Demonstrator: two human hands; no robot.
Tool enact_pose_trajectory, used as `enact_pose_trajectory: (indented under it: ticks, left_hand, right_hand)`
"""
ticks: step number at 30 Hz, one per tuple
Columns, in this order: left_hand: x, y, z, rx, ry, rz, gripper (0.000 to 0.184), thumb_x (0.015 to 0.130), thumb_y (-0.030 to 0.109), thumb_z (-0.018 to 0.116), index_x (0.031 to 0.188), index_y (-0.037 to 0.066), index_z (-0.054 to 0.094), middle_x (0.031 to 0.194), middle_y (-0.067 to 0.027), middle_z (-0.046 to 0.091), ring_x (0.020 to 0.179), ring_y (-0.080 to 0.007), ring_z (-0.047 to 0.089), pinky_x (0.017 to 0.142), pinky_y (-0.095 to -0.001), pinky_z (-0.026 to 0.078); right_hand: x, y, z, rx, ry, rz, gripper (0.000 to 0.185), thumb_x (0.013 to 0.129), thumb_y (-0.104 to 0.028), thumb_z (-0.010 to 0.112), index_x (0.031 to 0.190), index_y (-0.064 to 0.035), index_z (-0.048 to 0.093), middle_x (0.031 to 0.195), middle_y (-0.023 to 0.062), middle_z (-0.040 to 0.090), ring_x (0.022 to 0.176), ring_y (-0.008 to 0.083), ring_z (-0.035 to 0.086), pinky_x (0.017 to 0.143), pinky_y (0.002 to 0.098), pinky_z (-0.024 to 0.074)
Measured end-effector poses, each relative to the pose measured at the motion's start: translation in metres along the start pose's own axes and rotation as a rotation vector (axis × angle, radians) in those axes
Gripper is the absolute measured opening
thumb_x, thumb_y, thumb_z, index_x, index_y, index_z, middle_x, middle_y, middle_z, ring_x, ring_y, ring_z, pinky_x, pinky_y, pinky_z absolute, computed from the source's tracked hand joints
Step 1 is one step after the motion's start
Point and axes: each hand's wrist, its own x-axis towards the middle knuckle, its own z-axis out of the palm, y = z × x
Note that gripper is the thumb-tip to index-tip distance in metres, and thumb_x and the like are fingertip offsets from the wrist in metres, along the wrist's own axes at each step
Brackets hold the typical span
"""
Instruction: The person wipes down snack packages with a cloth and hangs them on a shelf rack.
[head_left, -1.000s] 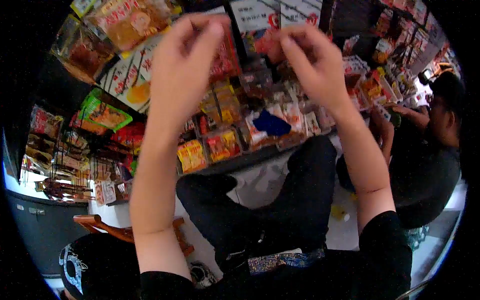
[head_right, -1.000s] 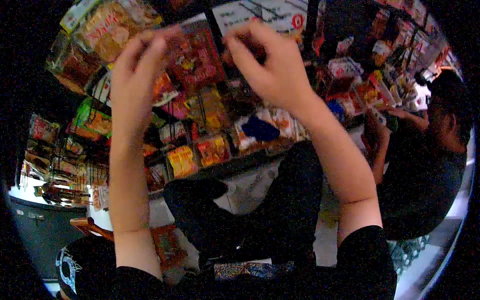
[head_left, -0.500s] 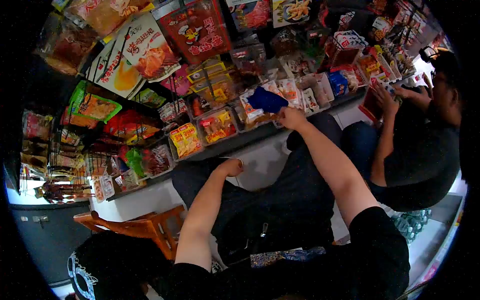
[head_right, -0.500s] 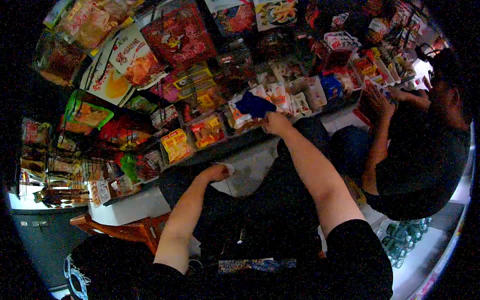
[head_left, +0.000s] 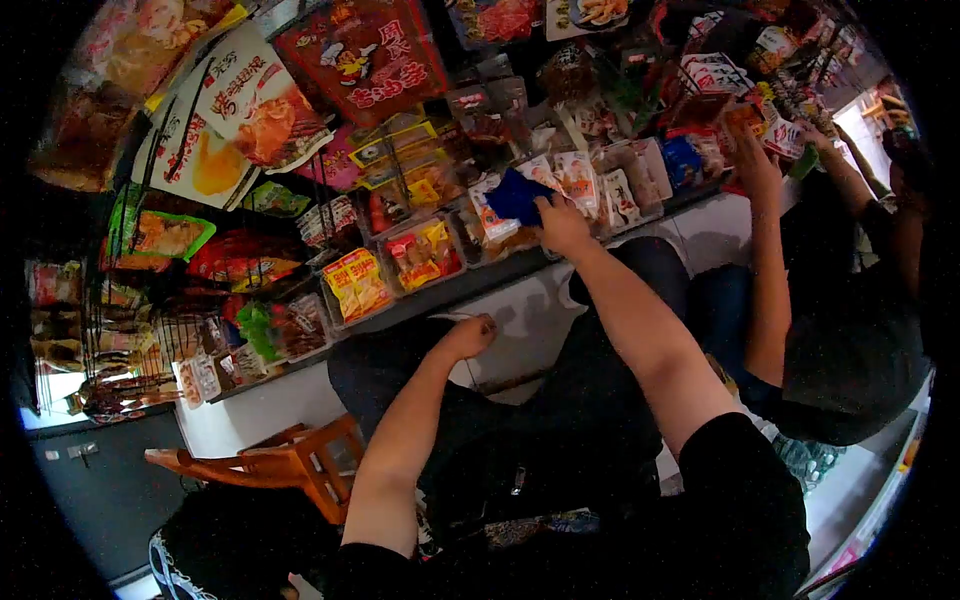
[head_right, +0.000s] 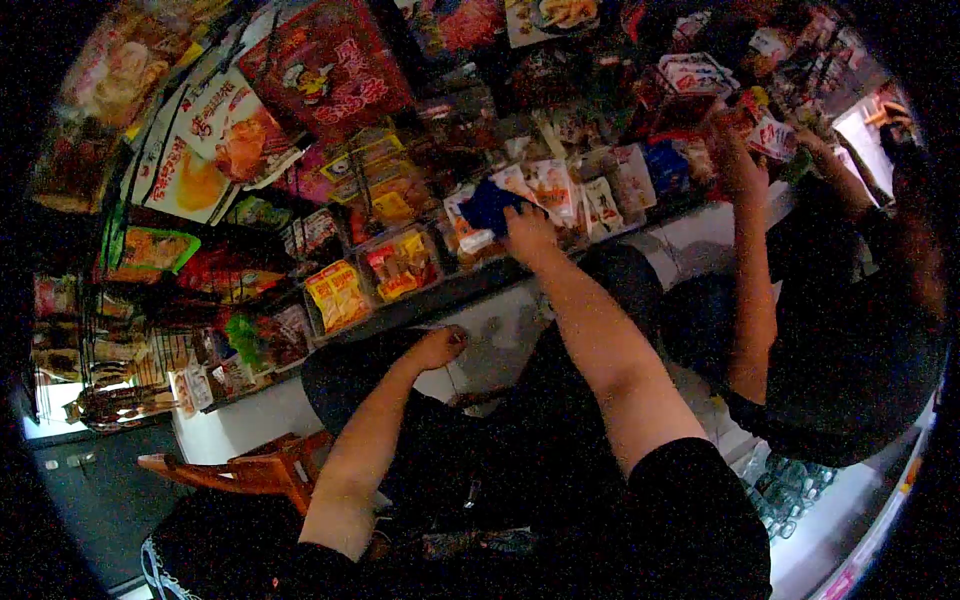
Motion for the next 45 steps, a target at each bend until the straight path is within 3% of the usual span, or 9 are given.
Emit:
enact_pose_trajectory:
  ticks: [9, 13, 19, 24, 27, 29, 33, 41, 45]
  left_hand:
    - [0.049, -0.014, 0.005, -0.160, 0.099, 0.125, 0.027, 0.088, 0.024, 0.053, 0.104, 0.003, 0.058, 0.094, -0.0151, 0.063, 0.083, -0.0266, 0.061, 0.073, -0.0359, 0.048]
    - [0.057, 0.001, -0.007, -0.431, -0.021, -0.092, 0.026, 0.090, 0.021, 0.054, 0.110, 0.003, 0.055, 0.103, -0.0111, 0.062, 0.090, -0.0224, 0.061, 0.077, -0.0355, 0.050]
    - [0.051, 0.018, -0.028, -0.810, 0.183, -0.115, 0.032, 0.089, 0.023, 0.054, 0.113, 0.003, 0.051, 0.098, -0.0103, 0.059, 0.087, -0.0201, 0.059, 0.074, -0.0352, 0.047]
    - [0.028, 0.033, -0.047, -1.485, 0.349, -0.119, 0.042, 0.088, 0.025, 0.059, 0.124, 0.010, 0.043, 0.117, -0.0079, 0.054, 0.107, -0.0251, 0.053, 0.089, -0.0433, 0.044]
    - [-0.001, 0.047, -0.060, -1.846, 0.135, 0.068, 0.043, 0.087, 0.023, 0.060, 0.125, 0.010, 0.043, 0.120, -0.0088, 0.052, 0.111, -0.0269, 0.050, 0.095, -0.0468, 0.040]
    - [-0.017, 0.060, -0.061, -1.814, 0.279, 0.237, 0.045, 0.087, 0.020, 0.061, 0.126, 0.011, 0.042, 0.122, -0.0092, 0.051, 0.112, -0.0278, 0.049, 0.096, -0.0480, 0.038]
    - [-0.063, 0.082, -0.058, -1.676, 0.494, 0.443, 0.049, 0.085, 0.012, 0.062, 0.129, 0.010, 0.040, 0.124, -0.0092, 0.051, 0.114, -0.0260, 0.049, 0.095, -0.0464, 0.040]
    - [-0.111, 0.075, -0.023, -0.932, 0.523, 0.302, 0.043, 0.081, 0.010, 0.067, 0.119, 0.003, 0.051, 0.107, -0.0040, 0.060, 0.097, -0.0151, 0.056, 0.088, -0.0298, 0.044]
    - [-0.100, 0.065, -0.021, -0.726, 0.595, 0.231, 0.039, 0.080, 0.012, 0.069, 0.115, 0.001, 0.055, 0.101, -0.0047, 0.062, 0.091, -0.0137, 0.057, 0.084, -0.0280, 0.045]
  right_hand:
    - [0.036, 0.009, 0.009, -0.151, -0.064, 0.276, 0.057, 0.078, -0.027, 0.067, 0.126, -0.0067, 0.043, 0.129, 0.0186, 0.044, 0.122, 0.0365, 0.041, 0.091, 0.0504, 0.0434]
    - [0.046, 0.017, 0.007, -0.051, -0.131, 0.273, 0.046, 0.078, -0.022, 0.066, 0.116, -0.0014, 0.050, 0.120, 0.0194, 0.053, 0.113, 0.0359, 0.050, 0.087, 0.0482, 0.0451]
    - [0.024, -0.012, -0.021, 0.433, 0.032, -0.189, 0.041, 0.077, -0.012, 0.063, 0.113, 0.0038, 0.055, 0.102, 0.0197, 0.063, 0.087, 0.0317, 0.062, 0.076, 0.0410, 0.0484]
    - [-0.023, -0.040, -0.045, 0.959, -0.244, -0.162, 0.047, 0.075, -0.014, 0.067, 0.117, 0.0015, 0.053, 0.107, 0.0133, 0.060, 0.095, 0.0223, 0.059, 0.084, 0.0331, 0.0461]
    - [-0.064, -0.056, -0.072, 1.353, -0.432, -0.087, 0.037, 0.081, -0.009, 0.063, 0.116, -0.0007, 0.054, 0.109, 0.0083, 0.057, 0.096, 0.0193, 0.056, 0.082, 0.0323, 0.0456]
    - [-0.085, -0.060, -0.078, 1.533, -0.439, -0.045, 0.040, 0.079, -0.013, 0.065, 0.116, -0.0004, 0.055, 0.109, 0.0070, 0.059, 0.100, 0.0168, 0.055, 0.088, 0.0317, 0.0438]
    - [-0.099, -0.046, -0.061, 1.333, -0.415, -0.150, 0.041, 0.081, -0.017, 0.067, 0.118, -0.0038, 0.054, 0.111, 0.0064, 0.057, 0.105, 0.0174, 0.052, 0.090, 0.0320, 0.0422]
    - [-0.144, -0.087, -0.063, 1.156, -0.191, -0.450, 0.037, 0.086, -0.020, 0.064, 0.120, -0.0068, 0.053, 0.114, 0.0079, 0.055, 0.099, 0.0148, 0.053, 0.084, 0.0321, 0.0453]
    - [-0.124, -0.072, -0.038, 1.007, -0.323, -0.362, 0.030, 0.083, -0.017, 0.067, 0.108, -0.0034, 0.060, 0.104, 0.0062, 0.061, 0.099, 0.0175, 0.055, 0.088, 0.0336, 0.0431]
